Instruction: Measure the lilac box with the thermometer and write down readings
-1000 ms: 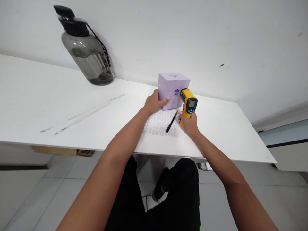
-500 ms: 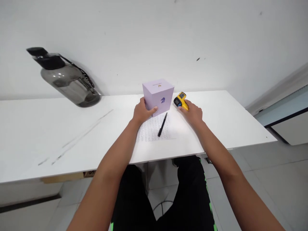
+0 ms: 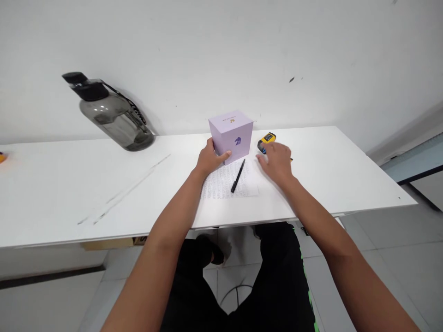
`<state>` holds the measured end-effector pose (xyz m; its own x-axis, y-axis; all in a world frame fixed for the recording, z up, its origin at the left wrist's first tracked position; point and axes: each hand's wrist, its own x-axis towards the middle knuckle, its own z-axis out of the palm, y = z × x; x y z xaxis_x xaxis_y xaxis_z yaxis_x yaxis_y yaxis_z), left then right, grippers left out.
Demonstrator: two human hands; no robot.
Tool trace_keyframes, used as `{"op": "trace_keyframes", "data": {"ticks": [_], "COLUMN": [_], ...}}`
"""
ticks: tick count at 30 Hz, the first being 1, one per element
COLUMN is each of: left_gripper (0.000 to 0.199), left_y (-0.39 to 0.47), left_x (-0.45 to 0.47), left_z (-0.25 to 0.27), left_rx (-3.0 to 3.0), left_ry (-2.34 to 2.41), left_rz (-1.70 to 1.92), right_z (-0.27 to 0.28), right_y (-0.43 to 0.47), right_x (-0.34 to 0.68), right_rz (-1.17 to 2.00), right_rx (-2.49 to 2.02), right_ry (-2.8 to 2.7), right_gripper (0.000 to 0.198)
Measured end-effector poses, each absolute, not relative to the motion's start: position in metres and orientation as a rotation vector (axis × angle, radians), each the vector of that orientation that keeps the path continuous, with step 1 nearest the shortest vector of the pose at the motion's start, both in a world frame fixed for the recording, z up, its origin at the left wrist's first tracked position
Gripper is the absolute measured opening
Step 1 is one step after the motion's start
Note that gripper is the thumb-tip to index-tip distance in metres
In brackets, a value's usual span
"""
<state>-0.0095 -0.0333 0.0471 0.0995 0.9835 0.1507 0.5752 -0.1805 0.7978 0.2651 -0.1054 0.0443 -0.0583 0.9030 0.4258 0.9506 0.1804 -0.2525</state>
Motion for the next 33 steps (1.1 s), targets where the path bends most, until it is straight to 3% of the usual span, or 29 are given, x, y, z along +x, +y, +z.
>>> {"op": "trace_keyframes", "data": {"ticks": [7,13,19,25,29,33], "left_gripper": [0.087,0.093,0.092,0.098,0.097,0.095], "left_y": [-0.03,-0.024,-0.017,-0.013,-0.012,-0.007], "left_x": [-0.009,-0.009,-0.007,-0.006,-0.006,-0.007], "left_z": [0.044,0.037,0.029,0.021,0.019,0.014], "left_rx": [1.805,1.795,1.702,1.658,1.714,1.738], "left_ry": [1.475,1.418,1.345,1.208,1.107,1.119], "left_rz": [0.972,1.044,1.15,1.209,1.261,1.277], "right_z": [0.04,0.036,0.043,0.044,0.045,0.046], "right_y": [-0.127,-0.123,-0.121,-0.123,-0.122,-0.119], "right_x": [0.225,0.233,0.25,0.261,0.253,0.248], "right_rz": [-0.14,-0.067,0.229,0.16,0.123,0.182], "right_rx": [-1.332,-1.122,-1.353,-1.255,-1.187,-1.131], "right_ry": [-2.504,-2.557,-2.094,-1.561,-1.501,-1.528], "right_gripper": [0.039,0.031,0.038,0.055,0.057,0.074]}}
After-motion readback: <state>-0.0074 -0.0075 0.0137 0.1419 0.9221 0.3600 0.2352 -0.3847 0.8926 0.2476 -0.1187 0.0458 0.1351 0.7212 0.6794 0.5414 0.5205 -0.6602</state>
